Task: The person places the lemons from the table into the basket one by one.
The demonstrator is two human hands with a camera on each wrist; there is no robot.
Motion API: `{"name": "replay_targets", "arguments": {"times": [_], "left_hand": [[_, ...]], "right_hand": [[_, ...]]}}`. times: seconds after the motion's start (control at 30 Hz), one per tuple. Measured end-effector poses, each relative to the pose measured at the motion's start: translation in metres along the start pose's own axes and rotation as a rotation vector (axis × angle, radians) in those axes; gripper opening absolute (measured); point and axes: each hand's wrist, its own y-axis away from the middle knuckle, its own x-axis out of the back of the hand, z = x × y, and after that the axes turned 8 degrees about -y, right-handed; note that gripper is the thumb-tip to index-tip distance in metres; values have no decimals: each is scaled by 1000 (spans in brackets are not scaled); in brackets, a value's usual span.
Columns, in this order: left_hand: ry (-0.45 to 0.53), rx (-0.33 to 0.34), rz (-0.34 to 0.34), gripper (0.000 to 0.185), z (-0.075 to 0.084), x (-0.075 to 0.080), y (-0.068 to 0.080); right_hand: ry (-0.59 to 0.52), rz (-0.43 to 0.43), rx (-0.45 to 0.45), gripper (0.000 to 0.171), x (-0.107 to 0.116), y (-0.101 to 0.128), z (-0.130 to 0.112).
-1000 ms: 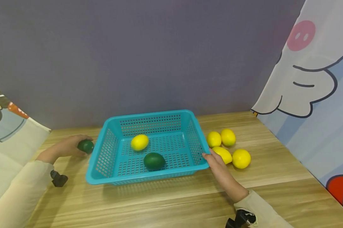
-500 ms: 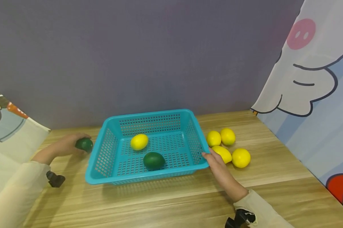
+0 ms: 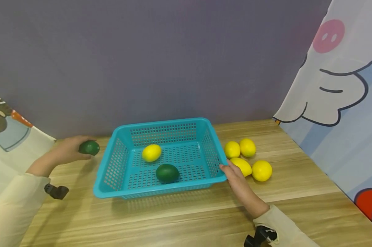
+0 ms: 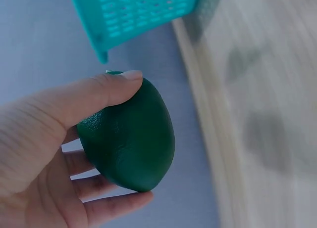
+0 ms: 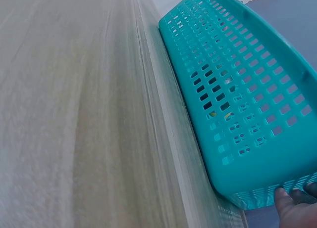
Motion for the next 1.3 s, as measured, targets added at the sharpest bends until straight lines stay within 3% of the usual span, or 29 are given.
{"name": "replay_targets", "arguments": {"times": [0.17, 0.47, 1.3], "left_hand": [[-1, 9, 39, 51, 13, 13, 2], [8, 13, 50, 52, 38, 29, 5], [74, -99, 109, 58, 83, 41, 6]], "right_hand": [[-8, 12, -6, 55, -1, 0, -1], [11, 15, -17, 56, 0, 1, -2], [15, -5, 12, 54, -1, 1, 0]]}}
